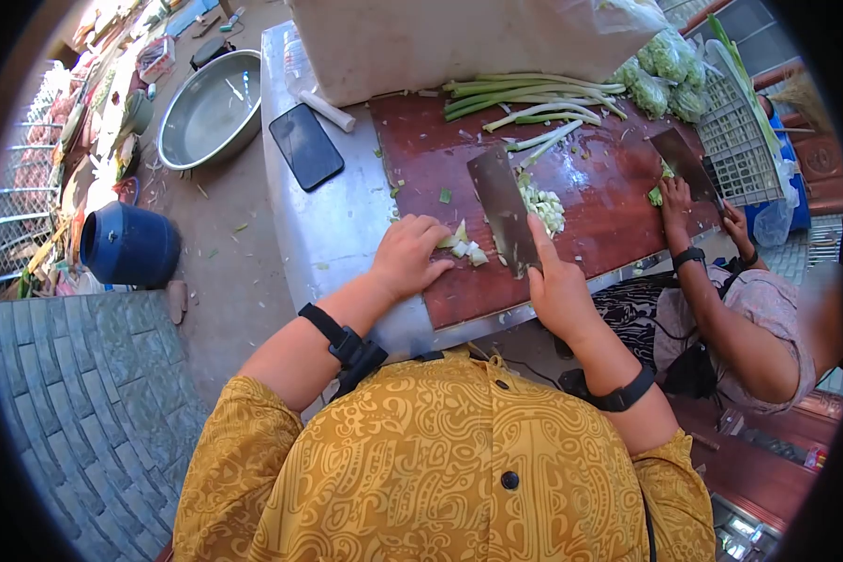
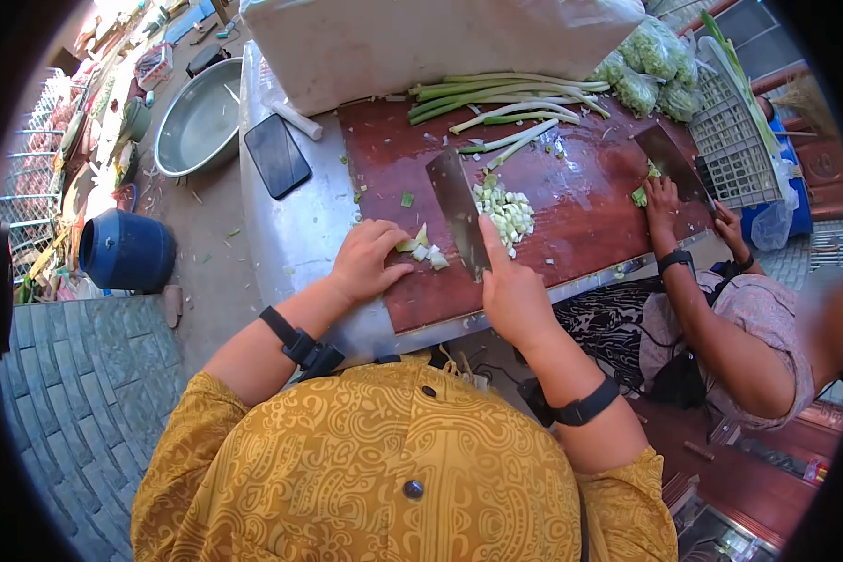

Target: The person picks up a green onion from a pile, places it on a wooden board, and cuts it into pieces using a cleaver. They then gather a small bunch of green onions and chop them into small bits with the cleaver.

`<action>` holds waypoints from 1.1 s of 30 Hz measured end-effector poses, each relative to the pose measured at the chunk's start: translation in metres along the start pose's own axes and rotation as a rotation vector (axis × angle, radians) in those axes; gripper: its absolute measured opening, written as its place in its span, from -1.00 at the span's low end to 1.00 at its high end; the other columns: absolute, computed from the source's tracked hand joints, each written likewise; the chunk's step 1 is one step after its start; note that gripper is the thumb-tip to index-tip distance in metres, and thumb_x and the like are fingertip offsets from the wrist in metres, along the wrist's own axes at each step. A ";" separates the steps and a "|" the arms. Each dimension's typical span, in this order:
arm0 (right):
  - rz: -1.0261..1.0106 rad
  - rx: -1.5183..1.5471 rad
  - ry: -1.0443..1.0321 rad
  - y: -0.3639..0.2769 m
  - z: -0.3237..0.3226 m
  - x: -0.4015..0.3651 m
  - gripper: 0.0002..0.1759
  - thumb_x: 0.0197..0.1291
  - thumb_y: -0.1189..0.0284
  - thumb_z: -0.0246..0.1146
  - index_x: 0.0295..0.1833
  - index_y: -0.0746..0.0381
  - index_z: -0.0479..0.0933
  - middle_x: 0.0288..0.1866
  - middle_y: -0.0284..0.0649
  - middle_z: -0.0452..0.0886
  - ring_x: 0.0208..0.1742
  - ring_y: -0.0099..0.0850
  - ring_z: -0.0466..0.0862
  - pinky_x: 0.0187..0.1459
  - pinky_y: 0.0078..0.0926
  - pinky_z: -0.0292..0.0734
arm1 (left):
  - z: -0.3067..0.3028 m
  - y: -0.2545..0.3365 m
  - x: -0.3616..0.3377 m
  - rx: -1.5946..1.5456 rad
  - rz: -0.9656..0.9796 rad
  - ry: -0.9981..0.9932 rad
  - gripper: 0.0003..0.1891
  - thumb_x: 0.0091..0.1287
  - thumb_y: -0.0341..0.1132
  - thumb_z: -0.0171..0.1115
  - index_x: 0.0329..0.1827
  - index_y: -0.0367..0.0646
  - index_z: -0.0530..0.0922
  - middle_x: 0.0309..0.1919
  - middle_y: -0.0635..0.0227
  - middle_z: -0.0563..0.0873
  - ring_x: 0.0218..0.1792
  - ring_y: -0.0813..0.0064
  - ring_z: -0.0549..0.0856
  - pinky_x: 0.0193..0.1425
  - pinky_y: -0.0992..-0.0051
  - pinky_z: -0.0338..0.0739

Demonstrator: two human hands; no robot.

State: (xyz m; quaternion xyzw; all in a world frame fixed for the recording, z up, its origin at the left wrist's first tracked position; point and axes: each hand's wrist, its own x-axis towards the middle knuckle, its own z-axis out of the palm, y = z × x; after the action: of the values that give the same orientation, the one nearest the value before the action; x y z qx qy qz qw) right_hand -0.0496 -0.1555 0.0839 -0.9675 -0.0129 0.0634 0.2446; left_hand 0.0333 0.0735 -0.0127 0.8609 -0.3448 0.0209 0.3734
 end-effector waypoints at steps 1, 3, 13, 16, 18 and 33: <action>0.001 0.002 -0.021 -0.002 -0.001 -0.005 -0.14 0.18 0.56 0.12 0.55 0.02 -0.09 -0.49 0.15 0.58 -0.42 0.14 0.60 -0.34 0.07 0.47 | 0.006 -0.002 -0.001 -0.013 0.001 0.029 -0.64 -0.02 -0.28 0.44 -0.14 -0.12 0.59 -0.12 0.24 0.63 -0.06 0.16 0.59 0.03 0.25 0.47; 0.002 0.001 -0.063 -0.007 0.000 -0.013 -0.14 0.17 0.57 0.12 0.55 0.03 -0.08 -0.49 0.14 0.58 -0.42 0.14 0.60 -0.34 0.07 0.47 | 0.019 -0.001 0.001 -0.043 0.002 0.090 -0.70 0.01 -0.34 0.41 -0.17 -0.14 0.58 -0.15 0.22 0.64 -0.09 0.15 0.60 0.01 0.26 0.48; 0.020 -0.016 -0.068 -0.004 0.012 -0.024 -0.13 0.16 0.58 0.12 0.55 0.05 -0.09 -0.52 0.11 0.57 -0.45 0.11 0.59 -0.37 0.04 0.46 | 0.029 0.005 0.015 -0.204 -0.010 0.184 -0.75 0.02 -0.43 0.37 -0.20 -0.17 0.59 -0.07 0.20 0.62 -0.06 0.14 0.62 0.07 0.32 0.52; 0.025 -0.039 -0.051 -0.004 0.007 -0.024 -0.14 0.17 0.58 0.11 0.55 0.05 -0.09 -0.52 0.10 0.57 -0.45 0.10 0.59 -0.38 0.03 0.46 | 0.019 0.011 0.012 -0.200 0.027 0.190 -0.72 -0.03 -0.39 0.42 -0.22 -0.15 0.60 -0.03 0.21 0.60 -0.04 0.14 0.60 0.07 0.29 0.51; 0.029 -0.030 -0.049 -0.008 0.000 -0.026 -0.14 0.17 0.58 0.11 0.55 0.06 -0.09 -0.52 0.10 0.57 -0.45 0.10 0.59 -0.37 0.03 0.47 | 0.014 0.015 0.009 -0.188 0.079 0.148 -0.70 -0.06 -0.37 0.45 -0.23 -0.14 0.60 -0.03 0.22 0.59 -0.04 0.13 0.58 0.07 0.27 0.51; 0.060 -0.107 -0.156 -0.025 0.010 -0.023 -0.14 0.11 0.60 0.08 0.55 0.10 -0.06 -0.50 0.07 0.60 -0.46 0.07 0.62 -0.36 0.03 0.50 | 0.038 0.013 0.009 -0.154 0.126 0.204 -0.83 -0.04 -0.42 0.40 -0.38 -0.14 0.59 -0.23 0.32 0.62 -0.13 0.20 0.58 -0.02 0.28 0.50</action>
State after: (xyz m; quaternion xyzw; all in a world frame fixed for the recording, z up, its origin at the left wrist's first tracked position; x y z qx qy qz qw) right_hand -0.0738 -0.1302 0.0898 -0.9712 -0.0061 0.1452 0.1888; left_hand 0.0233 0.0369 -0.0295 0.7999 -0.3590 0.1052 0.4693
